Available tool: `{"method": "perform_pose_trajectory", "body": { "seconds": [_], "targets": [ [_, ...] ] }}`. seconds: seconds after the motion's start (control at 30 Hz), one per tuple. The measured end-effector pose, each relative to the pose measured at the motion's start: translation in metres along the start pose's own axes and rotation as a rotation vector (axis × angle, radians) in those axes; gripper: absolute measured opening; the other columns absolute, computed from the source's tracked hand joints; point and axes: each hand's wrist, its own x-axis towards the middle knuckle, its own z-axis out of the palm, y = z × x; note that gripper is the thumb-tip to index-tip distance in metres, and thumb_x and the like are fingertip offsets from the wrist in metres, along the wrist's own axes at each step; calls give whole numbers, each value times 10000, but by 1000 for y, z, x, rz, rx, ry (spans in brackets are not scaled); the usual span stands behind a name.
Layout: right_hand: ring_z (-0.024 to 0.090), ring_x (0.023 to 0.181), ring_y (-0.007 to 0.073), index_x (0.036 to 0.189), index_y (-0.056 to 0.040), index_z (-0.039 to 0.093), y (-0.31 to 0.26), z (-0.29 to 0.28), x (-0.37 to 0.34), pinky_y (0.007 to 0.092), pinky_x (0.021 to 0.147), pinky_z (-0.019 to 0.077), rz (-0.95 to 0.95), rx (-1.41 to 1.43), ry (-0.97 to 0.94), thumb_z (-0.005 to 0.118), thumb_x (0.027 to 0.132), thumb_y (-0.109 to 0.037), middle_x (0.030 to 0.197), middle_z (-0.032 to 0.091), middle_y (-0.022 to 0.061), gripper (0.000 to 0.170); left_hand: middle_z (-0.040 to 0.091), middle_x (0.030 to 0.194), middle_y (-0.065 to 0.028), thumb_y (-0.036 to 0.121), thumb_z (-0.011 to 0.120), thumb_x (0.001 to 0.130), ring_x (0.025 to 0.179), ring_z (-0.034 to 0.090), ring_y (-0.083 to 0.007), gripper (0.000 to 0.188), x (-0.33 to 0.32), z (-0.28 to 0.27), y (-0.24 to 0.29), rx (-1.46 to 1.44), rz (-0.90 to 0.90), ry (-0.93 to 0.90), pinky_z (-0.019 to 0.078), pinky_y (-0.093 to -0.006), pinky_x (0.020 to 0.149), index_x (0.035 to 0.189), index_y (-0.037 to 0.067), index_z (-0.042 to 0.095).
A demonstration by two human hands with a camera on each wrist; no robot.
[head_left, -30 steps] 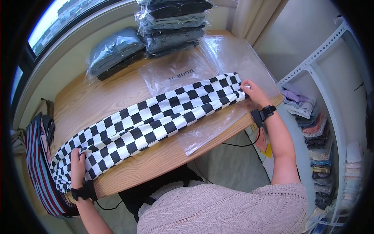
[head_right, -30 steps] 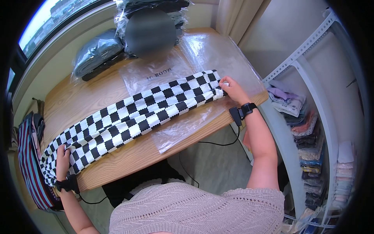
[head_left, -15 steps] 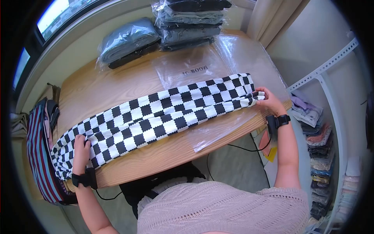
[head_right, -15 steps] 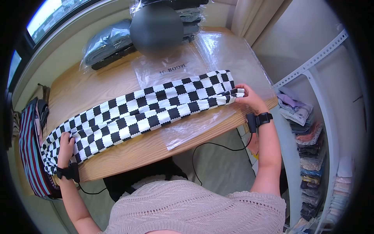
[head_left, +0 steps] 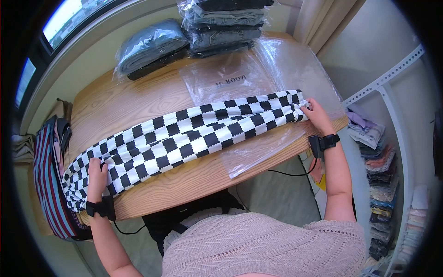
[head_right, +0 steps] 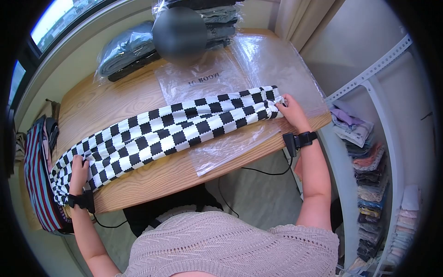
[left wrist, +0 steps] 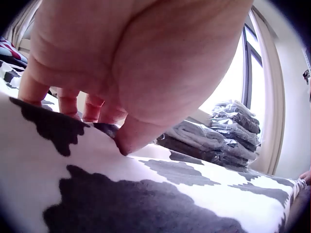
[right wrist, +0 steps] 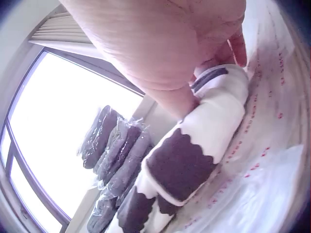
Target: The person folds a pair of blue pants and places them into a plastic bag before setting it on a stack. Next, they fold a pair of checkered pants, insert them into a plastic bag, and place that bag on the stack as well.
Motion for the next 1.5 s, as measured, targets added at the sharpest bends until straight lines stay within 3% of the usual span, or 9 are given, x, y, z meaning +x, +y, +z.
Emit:
{"method": "perform_pose_trajectory", "body": {
  "seconds": [0.13, 0.43, 0.7, 0.87, 1.0, 1.13, 1.27, 1.37, 1.5],
  "targets": [
    [533, 726, 83, 980, 10, 603, -21, -5, -4, 239, 655, 428, 164, -142, 20, 578, 898, -217, 854, 625, 13, 243, 496, 1007, -196, 68, 563, 811, 960, 487, -401, 216, 1, 4, -3, 64, 29, 11, 392, -447, 838, 986, -40, 496],
    [501, 673, 51, 890, -29, 633, -21, -16, -18, 225, 589, 409, 340, 365, -69, 617, 866, -247, 761, 599, -19, 220, 484, 1004, -200, 82, 546, 828, 975, 484, -393, 221, 1, 2, 5, 70, -32, -11, 390, -413, 873, 993, -55, 491],
    [511, 671, 72, 925, -22, 601, -15, -8, -23, 228, 578, 422, 157, 237, 87, 580, 784, -96, 768, 565, -4, 160, 497, 921, -199, 124, 513, 863, 889, 484, -392, 147, 3, 9, -18, 44, 87, 21, 394, -458, 781, 857, -22, 504],
    [502, 762, 129, 935, -25, 559, 10, 1, -23, 284, 711, 443, -30, -144, 86, 586, 802, -115, 795, 552, 30, 163, 529, 881, -213, 143, 543, 841, 857, 497, -399, 162, 5, 21, -27, 166, 209, 95, 408, -476, 759, 801, -14, 543],
    [452, 736, 133, 876, -26, 500, 17, -3, -17, 289, 680, 420, -63, -286, 45, 604, 780, -125, 758, 495, 46, 172, 548, 937, -217, 195, 605, 820, 904, 522, -403, 214, 4, 5, 12, 161, 18, 59, 424, -466, 807, 849, -16, 590],
    [400, 679, 107, 830, -43, 464, 19, -10, -7, 268, 601, 378, -32, -292, -39, 604, 753, -96, 715, 438, 6, 168, 581, 915, -227, 210, 562, 862, 921, 539, -400, 234, 5, -28, 26, -254, -232, -84, 436, -431, 821, 904, -20, 578],
    [407, 695, 106, 833, -43, 467, 37, -12, 3, 259, 605, 376, 12, -254, -77, 608, 745, -78, 728, 448, 8, 170, 594, 850, -221, 191, 554, 869, 863, 564, -384, 210, 5, -8, 20, 0, 5, -9, 454, -412, 774, 910, -13, 580],
    [395, 689, 93, 844, -48, 469, 53, -14, 7, 245, 596, 367, -17, -223, -69, 615, 753, -88, 736, 446, -9, 176, 614, 898, -169, 156, 550, 888, 854, 593, -289, 203, -9, -47, 36, -468, -156, 21, 466, -337, 772, 993, -16, 580],
    [418, 725, 101, 890, -32, 479, 55, -16, 4, 236, 644, 382, 36, -209, -85, 570, 749, -50, 778, 469, 7, 169, 641, 935, -154, 106, 555, 878, 883, 615, -267, 165, -53, -91, -6, -266, -188, 252, 477, -327, 769, 977, -11, 618]
  ]
}}
